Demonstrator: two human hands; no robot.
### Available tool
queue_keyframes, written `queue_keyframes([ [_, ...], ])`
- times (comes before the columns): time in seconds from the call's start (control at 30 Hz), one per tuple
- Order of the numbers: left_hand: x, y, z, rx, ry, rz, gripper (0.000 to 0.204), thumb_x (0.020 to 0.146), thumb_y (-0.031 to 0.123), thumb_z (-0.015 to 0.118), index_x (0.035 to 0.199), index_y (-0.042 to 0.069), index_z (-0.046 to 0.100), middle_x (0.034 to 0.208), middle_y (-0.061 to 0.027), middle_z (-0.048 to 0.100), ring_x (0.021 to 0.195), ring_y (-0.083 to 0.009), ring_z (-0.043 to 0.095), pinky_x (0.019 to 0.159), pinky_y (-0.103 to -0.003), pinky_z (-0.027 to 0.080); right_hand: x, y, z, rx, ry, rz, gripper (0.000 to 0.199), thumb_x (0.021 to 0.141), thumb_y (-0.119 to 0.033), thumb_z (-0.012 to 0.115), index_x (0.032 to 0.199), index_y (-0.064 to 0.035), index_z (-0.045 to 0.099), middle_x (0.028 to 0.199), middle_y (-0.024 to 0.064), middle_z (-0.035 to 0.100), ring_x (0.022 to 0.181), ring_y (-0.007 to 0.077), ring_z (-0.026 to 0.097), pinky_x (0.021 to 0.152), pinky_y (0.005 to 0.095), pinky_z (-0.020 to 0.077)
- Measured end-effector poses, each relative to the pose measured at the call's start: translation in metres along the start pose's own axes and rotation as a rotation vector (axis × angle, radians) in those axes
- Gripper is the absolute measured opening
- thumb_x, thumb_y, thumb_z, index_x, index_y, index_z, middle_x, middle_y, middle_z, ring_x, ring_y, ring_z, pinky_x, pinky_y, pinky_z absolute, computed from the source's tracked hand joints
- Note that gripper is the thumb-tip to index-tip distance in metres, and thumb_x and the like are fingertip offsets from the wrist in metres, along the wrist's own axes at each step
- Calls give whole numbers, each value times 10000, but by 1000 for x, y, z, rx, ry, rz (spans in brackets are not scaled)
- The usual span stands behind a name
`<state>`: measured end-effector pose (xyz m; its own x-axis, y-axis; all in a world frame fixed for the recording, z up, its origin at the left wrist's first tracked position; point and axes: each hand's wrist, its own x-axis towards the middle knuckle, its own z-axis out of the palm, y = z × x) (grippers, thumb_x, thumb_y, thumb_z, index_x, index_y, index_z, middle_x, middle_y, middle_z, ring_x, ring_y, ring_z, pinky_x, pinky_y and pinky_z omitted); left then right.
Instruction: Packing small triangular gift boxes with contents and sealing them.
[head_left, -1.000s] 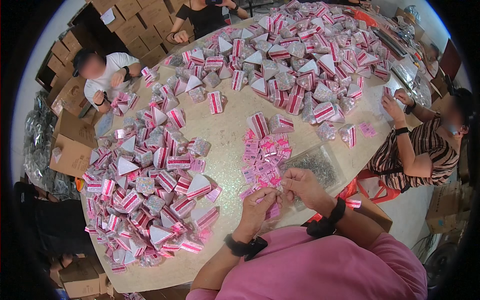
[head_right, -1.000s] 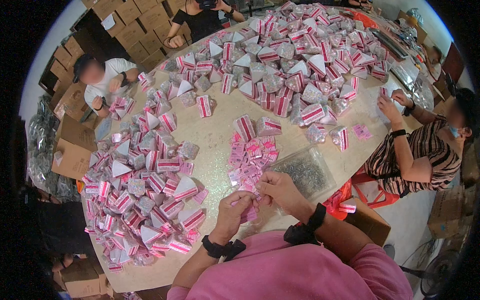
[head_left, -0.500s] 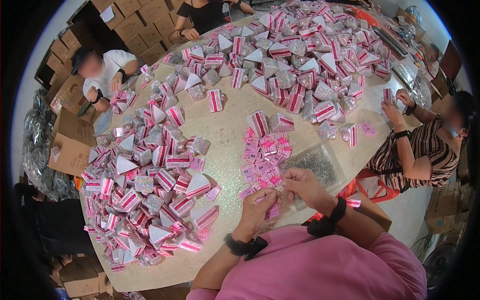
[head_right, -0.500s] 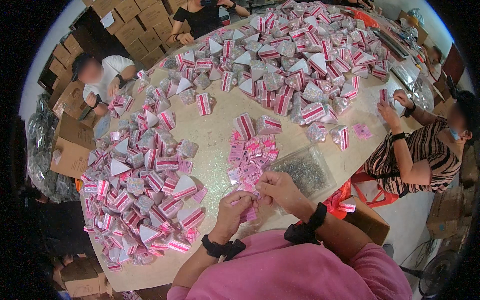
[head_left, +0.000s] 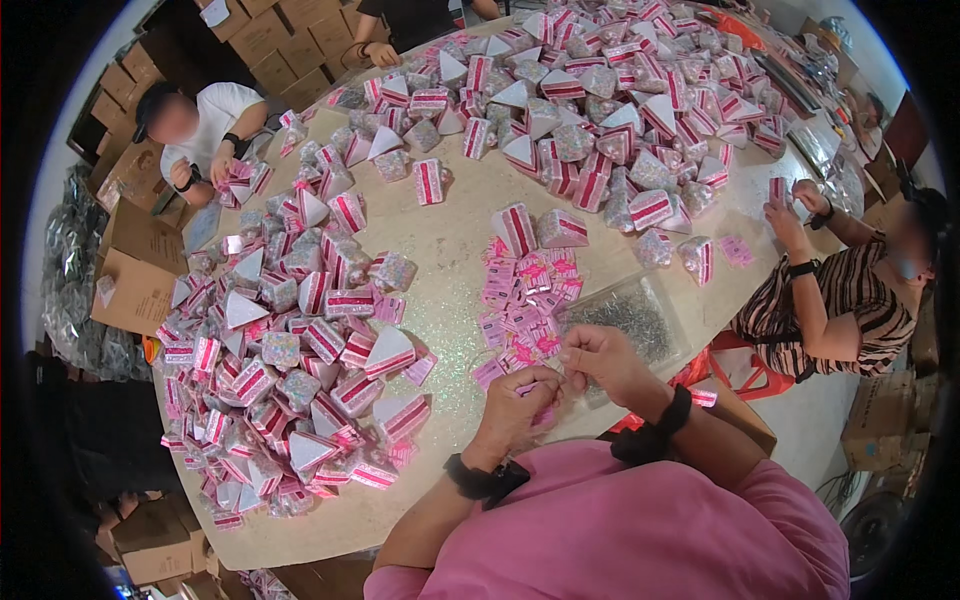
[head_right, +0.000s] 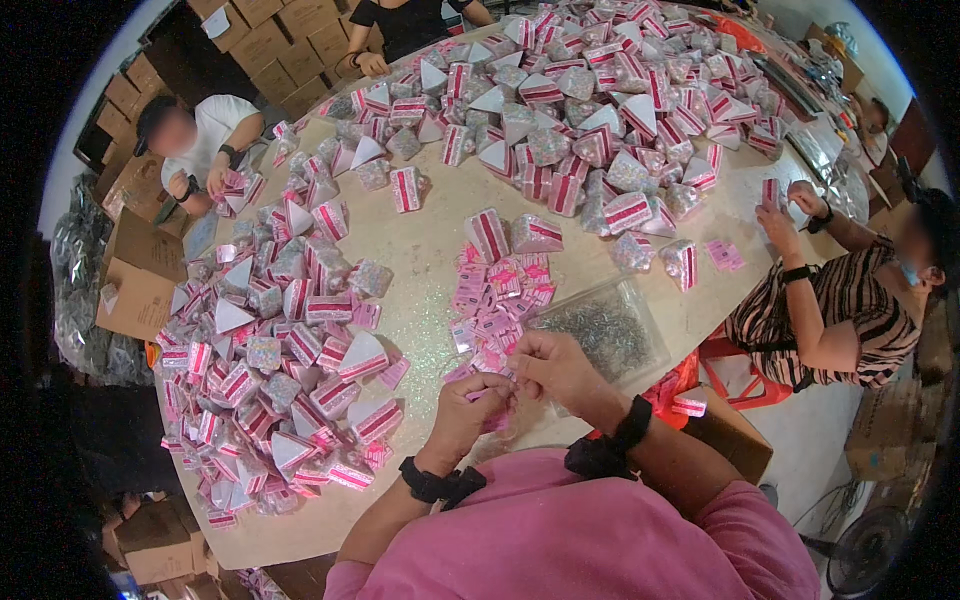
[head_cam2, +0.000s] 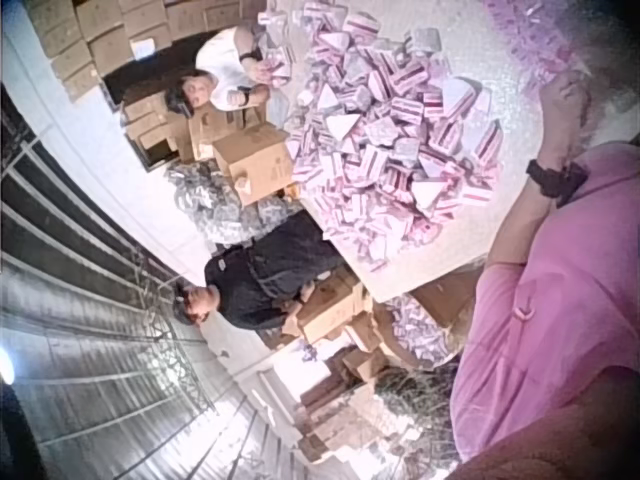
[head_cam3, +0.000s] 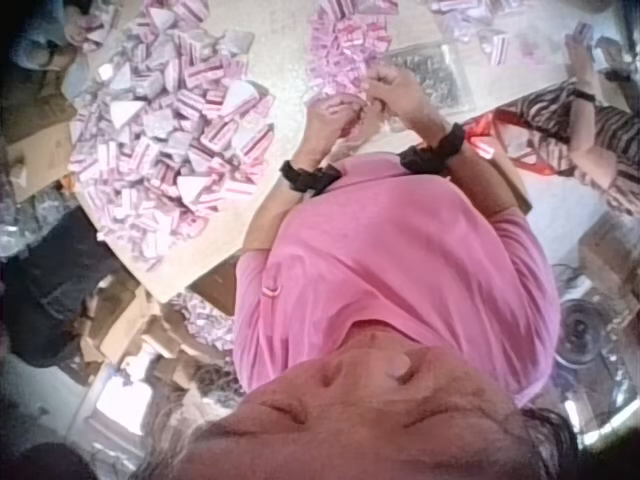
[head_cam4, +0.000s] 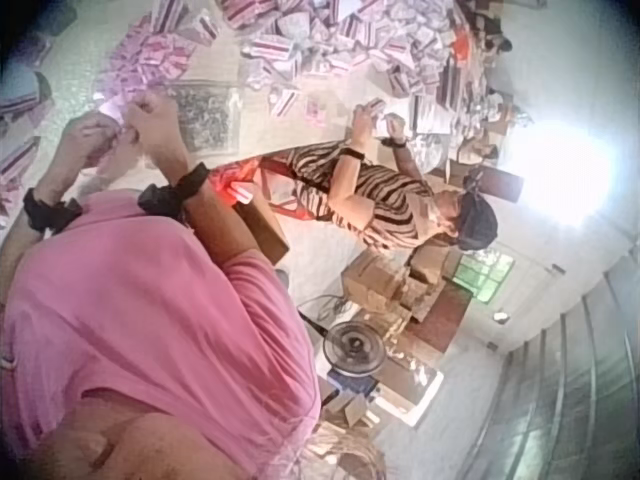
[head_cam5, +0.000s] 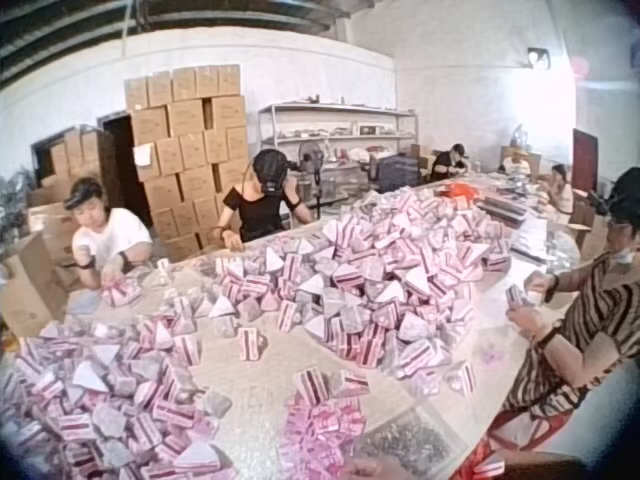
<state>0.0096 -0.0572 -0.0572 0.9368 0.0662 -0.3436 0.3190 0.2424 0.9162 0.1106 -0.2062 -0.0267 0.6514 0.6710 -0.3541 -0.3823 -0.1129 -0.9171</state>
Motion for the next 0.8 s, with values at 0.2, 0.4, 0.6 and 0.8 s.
queue_keyframes([
  [0.2, -3, 7, 2, 1, 1, -8, 119, 873, 82, 573, 906, -5, 648, 800, -28, 631, 722, -72, 566, 661, -207, 464, -3, 5, 2, -38, 12, -17, 118, 882, -135, 590, 830, -30, 576, 655, -16, 544, 562, 41, 507, 498, 199, 407],
  [0.4, -2, 1, 1, 4, -38, 4, 100, 838, 65, 573, 878, -1, 637, 776, -6, 611, 711, -68, 552, 640, -210, 453, -4, 5, 8, -72, 22, -22, 91, 869, -102, 586, 828, -22, 571, 680, -2, 559, 579, 60, 525, 543, 208, 432],
  [0.6, 2, -5, 6, 0, -139, -194, 92, 820, 55, 565, 858, 4, 632, 768, 0, 598, 699, -63, 534, 632, -198, 426, -4, 19, 5, 50, 279, -148, 93, 873, -105, 575, 831, -22, 568, 681, 10, 555, 597, 73, 524, 559, 222, 439],
  [0.8, 5, -9, 8, 122, -174, -216, 90, 824, 72, 577, 814, 9, 640, 751, 15, 594, 671, -50, 522, 620, -192, 422, 3, 48, -68, -461, 403, -84, 140, 836, -118, 581, 891, 10, 600, 735, 82, 608, 684, 225, 585, 639, 303, 469],
])
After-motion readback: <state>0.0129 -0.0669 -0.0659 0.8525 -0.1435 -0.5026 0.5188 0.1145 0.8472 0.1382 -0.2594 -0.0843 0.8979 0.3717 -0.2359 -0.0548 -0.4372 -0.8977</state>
